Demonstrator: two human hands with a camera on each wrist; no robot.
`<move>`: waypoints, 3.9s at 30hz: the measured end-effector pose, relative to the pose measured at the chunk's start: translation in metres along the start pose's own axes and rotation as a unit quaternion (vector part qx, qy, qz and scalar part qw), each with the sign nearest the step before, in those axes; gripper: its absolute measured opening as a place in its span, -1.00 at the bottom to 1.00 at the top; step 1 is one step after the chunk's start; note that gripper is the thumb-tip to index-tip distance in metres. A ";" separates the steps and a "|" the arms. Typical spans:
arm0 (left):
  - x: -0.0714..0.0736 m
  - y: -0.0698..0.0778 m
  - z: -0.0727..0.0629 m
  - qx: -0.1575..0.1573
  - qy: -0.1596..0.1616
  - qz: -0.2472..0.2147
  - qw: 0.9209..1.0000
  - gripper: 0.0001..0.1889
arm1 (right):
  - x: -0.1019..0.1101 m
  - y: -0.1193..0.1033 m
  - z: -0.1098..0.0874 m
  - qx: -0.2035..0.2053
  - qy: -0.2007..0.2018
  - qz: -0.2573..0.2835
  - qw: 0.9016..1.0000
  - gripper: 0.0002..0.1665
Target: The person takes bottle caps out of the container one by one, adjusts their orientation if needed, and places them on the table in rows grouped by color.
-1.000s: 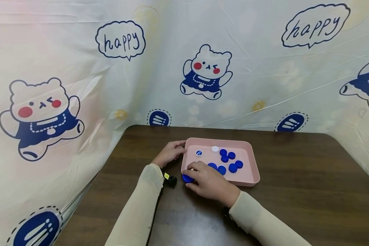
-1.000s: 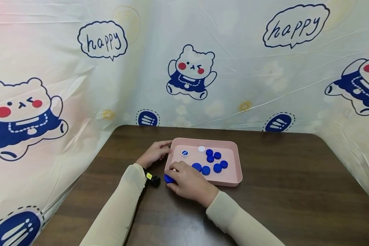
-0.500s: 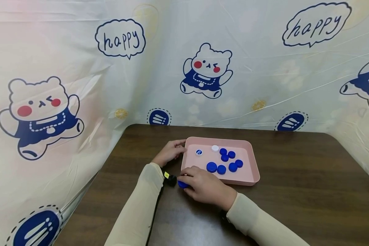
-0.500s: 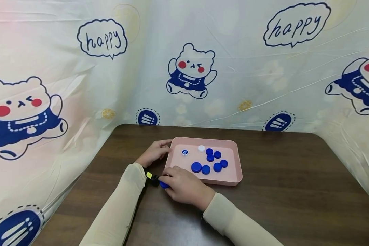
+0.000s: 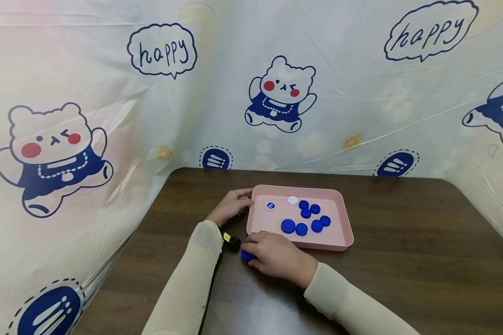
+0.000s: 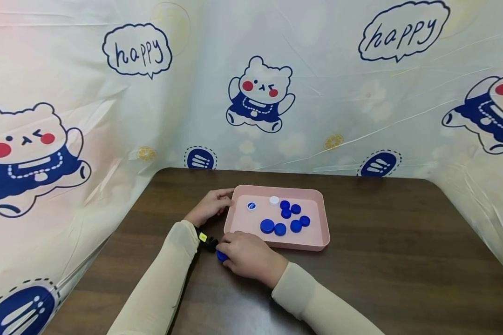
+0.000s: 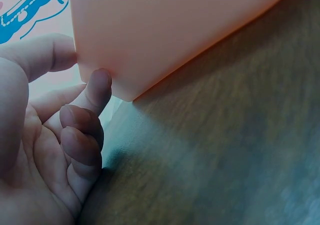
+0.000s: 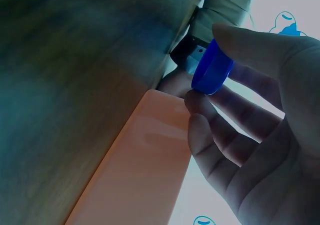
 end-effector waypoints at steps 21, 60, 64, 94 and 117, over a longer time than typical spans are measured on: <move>-0.001 -0.001 0.001 -0.006 0.004 0.003 1.000 -0.48 | -0.009 -0.009 0.003 -0.001 -0.034 0.010 0.999 -0.65; 0.000 -0.001 0.000 -0.011 0.005 0.001 1.000 -0.49 | -0.018 -0.011 0.009 -0.005 -0.058 -0.031 0.998 -0.71; 0.000 0.000 0.000 -0.011 0.005 0.000 1.000 -0.49 | -0.018 -0.011 0.009 -0.003 -0.057 -0.032 0.998 -0.70; -0.001 -0.003 0.000 0.010 -0.004 -0.005 1.000 -0.45 | -0.005 -0.012 0.003 -0.001 -0.032 -0.018 0.999 -0.64; -0.001 -0.001 0.002 0.001 0.000 -0.001 1.000 -0.47 | 0.029 0.011 -0.009 0.022 0.087 0.006 0.996 -0.69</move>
Point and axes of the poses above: each hand's wrist, its own z-axis towards the middle knuckle, its own x-axis out of the back of the hand, y = z × x, the point moved 2 cm from there along z, towards the middle knuckle, and after that the axes turned 11 degrees about y, right-handed, at the moved point
